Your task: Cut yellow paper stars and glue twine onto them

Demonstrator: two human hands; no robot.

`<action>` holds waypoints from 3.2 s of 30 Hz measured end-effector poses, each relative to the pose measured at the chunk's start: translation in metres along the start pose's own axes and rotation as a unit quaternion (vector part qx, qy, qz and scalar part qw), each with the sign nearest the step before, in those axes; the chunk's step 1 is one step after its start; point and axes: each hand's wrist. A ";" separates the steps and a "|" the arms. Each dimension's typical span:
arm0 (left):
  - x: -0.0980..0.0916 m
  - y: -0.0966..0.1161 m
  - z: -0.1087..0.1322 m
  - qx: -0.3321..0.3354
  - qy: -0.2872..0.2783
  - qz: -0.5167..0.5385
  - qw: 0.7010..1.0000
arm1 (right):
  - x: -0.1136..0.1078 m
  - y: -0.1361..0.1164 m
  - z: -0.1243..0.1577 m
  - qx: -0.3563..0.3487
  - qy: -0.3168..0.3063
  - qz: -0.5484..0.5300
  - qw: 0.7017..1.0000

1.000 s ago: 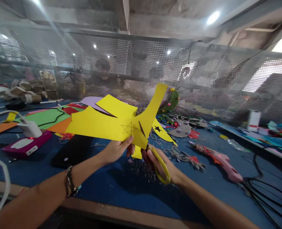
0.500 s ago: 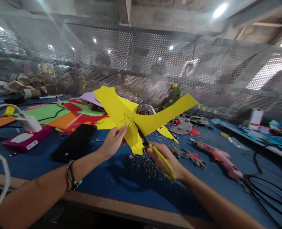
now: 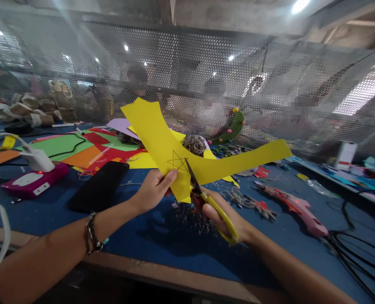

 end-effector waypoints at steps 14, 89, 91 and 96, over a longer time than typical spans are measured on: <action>0.001 0.002 0.002 0.008 0.000 0.004 1.000 | -0.001 -0.004 -0.002 0.007 0.001 0.023 1.000; 0.002 0.004 0.005 -0.004 -0.096 0.063 0.993 | 0.005 -0.003 0.002 0.054 0.029 -0.085 0.994; 0.002 0.004 0.005 -0.007 -0.095 0.065 0.993 | 0.005 -0.003 0.002 0.054 0.029 -0.085 0.994; 0.001 0.003 0.005 -0.004 -0.096 0.069 0.993 | 0.006 -0.004 0.003 0.064 0.041 -0.086 0.993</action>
Point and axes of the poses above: each hand's wrist, its own z-axis away from the middle knuckle, its own x-axis out of the palm, y = z × x, and after that the axes turned 2 degrees about -x, right-handed
